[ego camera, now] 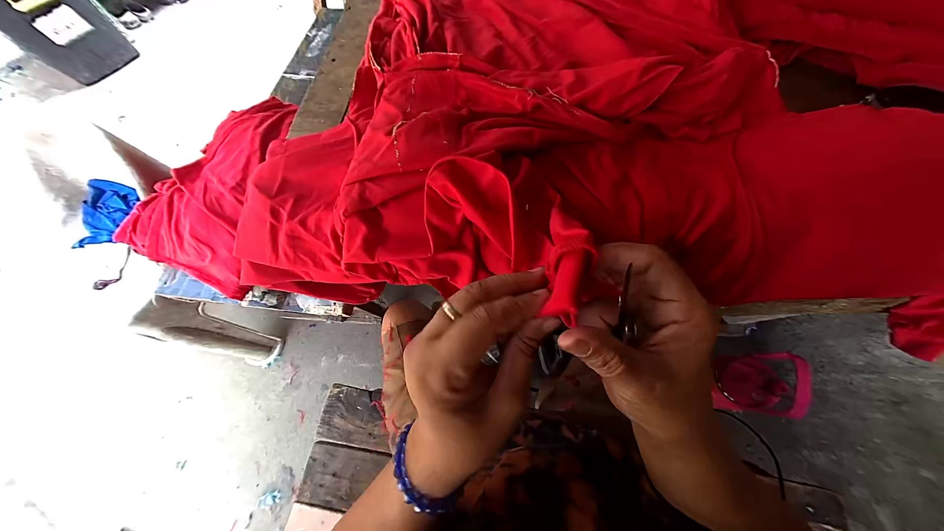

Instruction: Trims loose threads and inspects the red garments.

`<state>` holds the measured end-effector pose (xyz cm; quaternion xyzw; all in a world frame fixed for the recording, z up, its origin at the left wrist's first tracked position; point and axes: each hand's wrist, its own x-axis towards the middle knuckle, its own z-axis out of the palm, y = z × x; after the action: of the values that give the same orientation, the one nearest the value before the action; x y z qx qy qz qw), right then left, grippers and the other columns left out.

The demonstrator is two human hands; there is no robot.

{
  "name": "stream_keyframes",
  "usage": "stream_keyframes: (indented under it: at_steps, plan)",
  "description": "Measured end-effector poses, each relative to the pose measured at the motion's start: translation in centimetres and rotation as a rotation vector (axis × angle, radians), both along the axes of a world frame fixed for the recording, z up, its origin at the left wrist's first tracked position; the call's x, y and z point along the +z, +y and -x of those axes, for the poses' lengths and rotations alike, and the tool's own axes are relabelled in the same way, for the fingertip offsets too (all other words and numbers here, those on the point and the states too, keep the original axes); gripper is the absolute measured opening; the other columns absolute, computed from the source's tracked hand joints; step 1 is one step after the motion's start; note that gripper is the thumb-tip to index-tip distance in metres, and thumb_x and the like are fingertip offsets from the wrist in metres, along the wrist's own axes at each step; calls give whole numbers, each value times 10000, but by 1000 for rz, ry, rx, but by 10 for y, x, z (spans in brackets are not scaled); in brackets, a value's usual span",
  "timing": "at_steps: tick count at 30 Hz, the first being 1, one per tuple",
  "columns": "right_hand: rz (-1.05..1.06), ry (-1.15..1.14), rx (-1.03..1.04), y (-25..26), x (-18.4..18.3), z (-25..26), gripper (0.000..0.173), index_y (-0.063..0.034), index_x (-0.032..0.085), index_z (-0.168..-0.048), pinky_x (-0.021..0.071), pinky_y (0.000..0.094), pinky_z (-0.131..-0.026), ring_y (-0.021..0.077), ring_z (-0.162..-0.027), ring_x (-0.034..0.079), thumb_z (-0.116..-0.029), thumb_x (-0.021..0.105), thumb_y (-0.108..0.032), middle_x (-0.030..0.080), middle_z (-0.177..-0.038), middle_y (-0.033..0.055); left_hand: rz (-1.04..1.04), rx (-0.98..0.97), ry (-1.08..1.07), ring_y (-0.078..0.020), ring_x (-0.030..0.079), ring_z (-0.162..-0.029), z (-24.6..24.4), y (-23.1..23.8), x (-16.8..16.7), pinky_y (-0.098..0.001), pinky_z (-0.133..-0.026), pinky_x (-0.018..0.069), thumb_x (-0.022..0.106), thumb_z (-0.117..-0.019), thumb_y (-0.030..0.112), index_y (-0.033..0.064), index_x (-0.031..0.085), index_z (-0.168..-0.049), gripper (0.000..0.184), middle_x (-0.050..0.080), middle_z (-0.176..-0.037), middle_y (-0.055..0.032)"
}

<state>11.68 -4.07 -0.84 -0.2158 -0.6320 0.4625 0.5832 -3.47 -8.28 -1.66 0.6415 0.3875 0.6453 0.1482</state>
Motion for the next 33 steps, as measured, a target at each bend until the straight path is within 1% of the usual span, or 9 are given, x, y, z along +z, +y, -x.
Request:
stream_keyframes:
  at_steps: [2, 6, 12, 16, 20, 28, 30, 32, 33]
  plan:
    - [140, 105, 32, -1, -5, -1, 267, -164, 675, -1181, 522, 127, -589, -46, -663, 579, -927, 754, -146, 671, -901, -89, -106, 93, 164, -139, 684, -1076, -3, 1, -4, -271, -912, 584, 729, -924, 32, 25, 724, -964, 41, 713, -1142, -89]
    - [436, 398, 162, 1, -8, -7, 132, -160, 743, -1072, 428, 124, -500, -32, -518, 471, -1022, 624, -188, 587, -683, -67, -54, 16, 26, -77, 665, -973, -6, 1, -9, -214, -828, 594, 816, -886, 135, 62, 713, -970, 151, 662, -1138, -26]
    - [575, 515, 237, 0, -15, -10, 154, -142, 739, -1070, 439, 129, -497, -20, -517, 496, -1030, 609, -214, 606, -681, -39, 54, -74, -161, 0, 592, -747, -7, 2, -10, -142, -638, 564, 799, -906, 196, 87, 683, -1090, 244, 578, -1051, 27]
    - [475, 426, 258, 1, -16, -5, 148, -155, 718, -1094, 460, 115, -529, -36, -564, 519, -1048, 585, -203, 638, -774, -53, 72, -70, -91, -11, 586, -760, -10, 7, -7, -144, -654, 554, 809, -886, 143, -15, 703, -1154, 329, 577, -1087, -28]
    - [462, 375, 206, 3, -12, -3, 161, -162, 721, -1083, 477, 123, -536, -31, -571, 532, -1053, 565, -191, 640, -776, -59, 50, -99, -157, -69, 687, -857, -14, 15, -9, -209, -726, 614, 765, -908, 47, -12, 736, -1027, 136, 688, -1053, -53]
    - [473, 402, 198, 7, -10, -9, 161, -162, 713, -1074, 503, 139, -539, -13, -581, 564, -1056, 562, -217, 642, -778, -46, 153, -232, -321, -58, 720, -829, -8, 20, -6, -224, -730, 614, 495, -1087, 141, 117, 659, -1082, 166, 745, -976, 32]
    - [624, 511, 242, 6, -8, -12, 166, -160, 731, -1048, 499, 162, -523, 6, -583, 574, -1035, 588, -244, 646, -752, -27, 217, -233, -428, -89, 730, -723, -5, 22, -4, -227, -635, 619, 404, -1119, 194, 134, 601, -1060, 215, 759, -942, -8]
    - [822, 719, 372, 8, -8, -20, 187, -117, 740, -1050, 625, 290, -674, 117, -767, 723, -1001, 629, -258, 724, -872, 55, 257, -186, -498, -52, 648, -592, 0, 21, -5, -180, -510, 546, 294, -1140, 247, 162, 545, -1063, 276, 734, -946, -2]
    - [909, 829, 399, 9, -6, -22, 204, -76, 737, -993, 625, 300, -640, 132, -693, 709, -990, 638, -255, 699, -793, 66, 255, -156, -525, -30, 596, -559, 1, 21, -6, -159, -478, 493, 263, -1141, 270, 180, 542, -1058, 305, 718, -945, 13]
